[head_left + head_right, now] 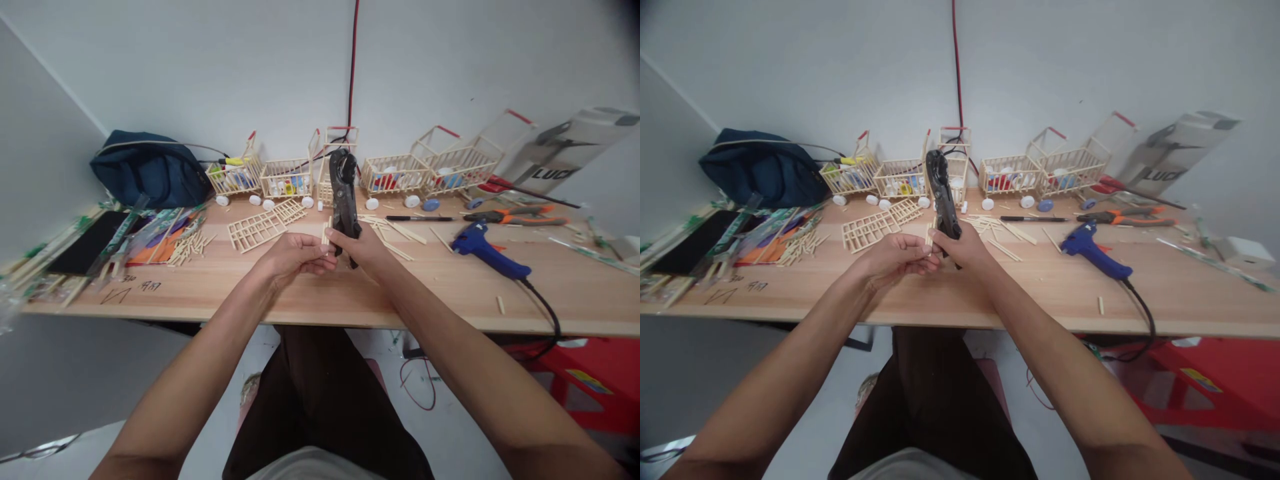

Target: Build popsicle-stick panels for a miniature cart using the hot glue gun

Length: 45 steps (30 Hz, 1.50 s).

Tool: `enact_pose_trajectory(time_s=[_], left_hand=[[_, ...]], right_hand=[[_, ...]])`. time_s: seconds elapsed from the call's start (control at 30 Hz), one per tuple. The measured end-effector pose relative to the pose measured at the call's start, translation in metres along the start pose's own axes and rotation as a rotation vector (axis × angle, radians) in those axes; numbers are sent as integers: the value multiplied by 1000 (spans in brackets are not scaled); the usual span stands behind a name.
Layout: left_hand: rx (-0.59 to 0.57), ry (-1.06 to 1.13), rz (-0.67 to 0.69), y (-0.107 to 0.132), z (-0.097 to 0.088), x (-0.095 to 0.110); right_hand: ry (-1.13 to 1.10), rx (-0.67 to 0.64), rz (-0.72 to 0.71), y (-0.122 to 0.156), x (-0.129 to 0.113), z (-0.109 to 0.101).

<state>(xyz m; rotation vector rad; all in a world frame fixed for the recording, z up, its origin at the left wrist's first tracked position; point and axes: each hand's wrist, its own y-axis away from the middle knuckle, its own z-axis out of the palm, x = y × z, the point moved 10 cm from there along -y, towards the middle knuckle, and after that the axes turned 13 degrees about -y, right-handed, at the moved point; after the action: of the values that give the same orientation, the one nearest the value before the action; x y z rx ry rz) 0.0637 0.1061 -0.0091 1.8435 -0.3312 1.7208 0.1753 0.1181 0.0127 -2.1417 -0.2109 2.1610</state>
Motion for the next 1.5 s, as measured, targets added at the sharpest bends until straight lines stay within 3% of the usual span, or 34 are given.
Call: enact_pose_trajectory(time_s=[0.17, 0.4, 0.6, 0.73, 0.83, 1.07, 1.3, 1.5], left_hand=[[54, 1, 11, 2, -1, 0], [144, -10, 134, 11, -4, -1], [150, -92, 152, 29, -11, 1], [166, -141, 167, 51, -20, 10], [158, -144, 168, 66, -20, 15], [74, -90, 177, 75, 1, 19], [-35, -63, 128, 68, 24, 10], [-73, -48, 93, 67, 30, 7]], right_hand=[[7, 1, -8, 0, -3, -1], [67, -41, -20, 1, -2, 6], [71, -171, -15, 10, -13, 16], [139, -346, 81, 31, -26, 7], [310, -469, 188, 54, -30, -5], [507, -538, 353, 91, -32, -27], [522, -568, 345, 100, -37, -22], [559, -553, 327, 102, -36, -22]])
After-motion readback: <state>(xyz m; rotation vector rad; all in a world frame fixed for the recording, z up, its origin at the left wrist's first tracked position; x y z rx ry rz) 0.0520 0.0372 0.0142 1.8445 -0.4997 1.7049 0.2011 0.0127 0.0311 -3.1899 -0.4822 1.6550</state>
